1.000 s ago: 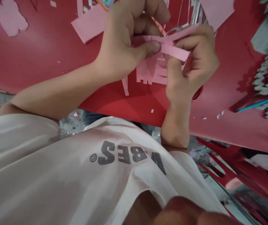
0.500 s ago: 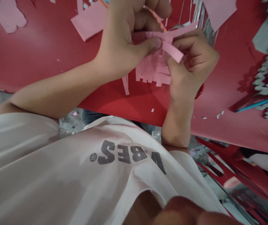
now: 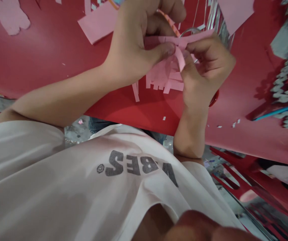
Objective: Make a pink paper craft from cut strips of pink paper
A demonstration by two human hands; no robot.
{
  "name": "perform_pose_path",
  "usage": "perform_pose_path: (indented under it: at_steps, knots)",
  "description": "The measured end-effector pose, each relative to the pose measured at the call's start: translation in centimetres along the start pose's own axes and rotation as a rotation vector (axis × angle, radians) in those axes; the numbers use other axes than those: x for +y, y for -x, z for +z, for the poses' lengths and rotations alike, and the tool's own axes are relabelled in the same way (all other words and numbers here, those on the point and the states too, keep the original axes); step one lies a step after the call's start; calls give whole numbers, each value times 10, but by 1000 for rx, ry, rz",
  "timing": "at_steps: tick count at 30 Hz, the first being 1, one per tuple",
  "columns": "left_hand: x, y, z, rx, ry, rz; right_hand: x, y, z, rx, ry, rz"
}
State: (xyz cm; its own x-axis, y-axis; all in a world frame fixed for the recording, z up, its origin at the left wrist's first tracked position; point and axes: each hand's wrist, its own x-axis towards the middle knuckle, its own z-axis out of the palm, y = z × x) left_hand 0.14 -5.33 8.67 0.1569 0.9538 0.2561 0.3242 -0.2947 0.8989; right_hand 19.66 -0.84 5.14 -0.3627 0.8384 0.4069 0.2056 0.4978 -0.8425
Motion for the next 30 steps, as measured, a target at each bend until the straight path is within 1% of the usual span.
perform_pose_path:
  at_steps: [5,10,14,16,20,21,23,25,30]
  knots:
    - [2,0,1,-1,48,-2,1,1,1,1,-15,-37]
    - [1,0,4,57,96,-11,1,-1,1,33,-52,-46]
    - [-1,0,5,75,107,-12,3,-4,-1,20,-103,-86]
    - [-1,0,7,78,100,-18,5,-4,0,31,-133,-81]
    - [-4,1,12,156,97,23,6,-2,4,98,-131,-24]
    - [-4,1,12,155,97,30,7,-2,5,100,-111,-6]
    - [-3,1,12,112,88,14,8,-1,7,99,-70,29]
    - [-2,1,11,72,66,-20,9,-1,9,113,-55,27]
    - [-6,4,15,123,40,54,9,-1,12,147,-55,-8]
